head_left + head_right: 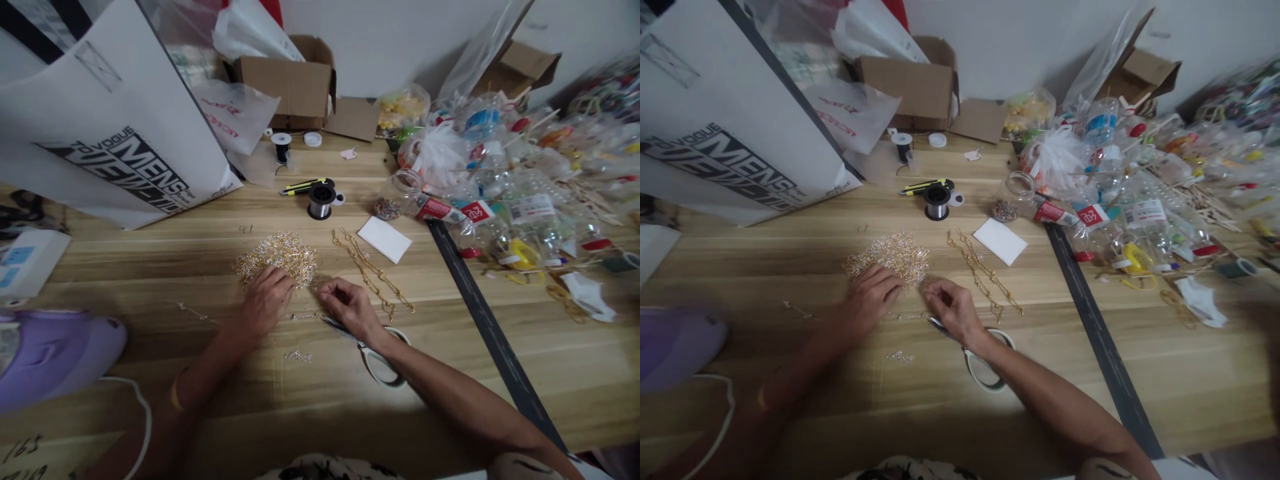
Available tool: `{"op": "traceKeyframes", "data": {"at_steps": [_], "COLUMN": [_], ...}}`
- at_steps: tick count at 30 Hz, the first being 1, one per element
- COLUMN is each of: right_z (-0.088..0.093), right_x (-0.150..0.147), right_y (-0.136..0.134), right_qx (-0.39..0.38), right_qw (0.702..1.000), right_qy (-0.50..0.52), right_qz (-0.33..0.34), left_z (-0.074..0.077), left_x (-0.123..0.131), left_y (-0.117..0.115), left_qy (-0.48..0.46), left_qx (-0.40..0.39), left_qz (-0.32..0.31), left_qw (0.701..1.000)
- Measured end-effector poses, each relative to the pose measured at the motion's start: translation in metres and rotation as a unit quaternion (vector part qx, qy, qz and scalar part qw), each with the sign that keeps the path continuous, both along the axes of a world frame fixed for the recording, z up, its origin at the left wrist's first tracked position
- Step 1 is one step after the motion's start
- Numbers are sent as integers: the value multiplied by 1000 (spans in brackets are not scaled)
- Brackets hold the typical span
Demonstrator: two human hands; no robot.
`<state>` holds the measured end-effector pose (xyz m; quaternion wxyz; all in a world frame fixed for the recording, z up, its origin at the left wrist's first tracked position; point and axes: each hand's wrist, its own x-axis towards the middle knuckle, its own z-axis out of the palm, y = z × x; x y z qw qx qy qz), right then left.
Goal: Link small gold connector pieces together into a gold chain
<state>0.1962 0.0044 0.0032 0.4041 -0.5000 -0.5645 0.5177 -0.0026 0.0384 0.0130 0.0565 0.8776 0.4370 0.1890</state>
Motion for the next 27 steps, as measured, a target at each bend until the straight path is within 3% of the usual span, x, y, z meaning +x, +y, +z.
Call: {"op": "traceKeyframes", "data": {"at_steps": [9, 15, 18, 24, 27], "right_z": [2, 6, 5, 9, 12], "right_x": [-1, -1, 0, 0, -1], "right_y": [-2, -5, -10, -17, -17], "right_qx": [124, 223, 288, 452, 479], "right_qw": [986, 957, 918, 776, 750], "right_qy": [-101, -154, -229, -365, -376], "right_qz": [51, 101, 150, 245, 259], "left_z": [-3, -5, -8, -6, -2], "left_x": [-12, -15, -15, -5, 0], "left_y": [9, 10, 10, 7, 6], "left_qy": [-81, -97, -107, -107, -56], "left_qx": [-26, -36, -25, 5, -5], "left_qz": [34, 49, 45, -16, -36], "left_qw": [996, 993, 993, 994, 998]}}
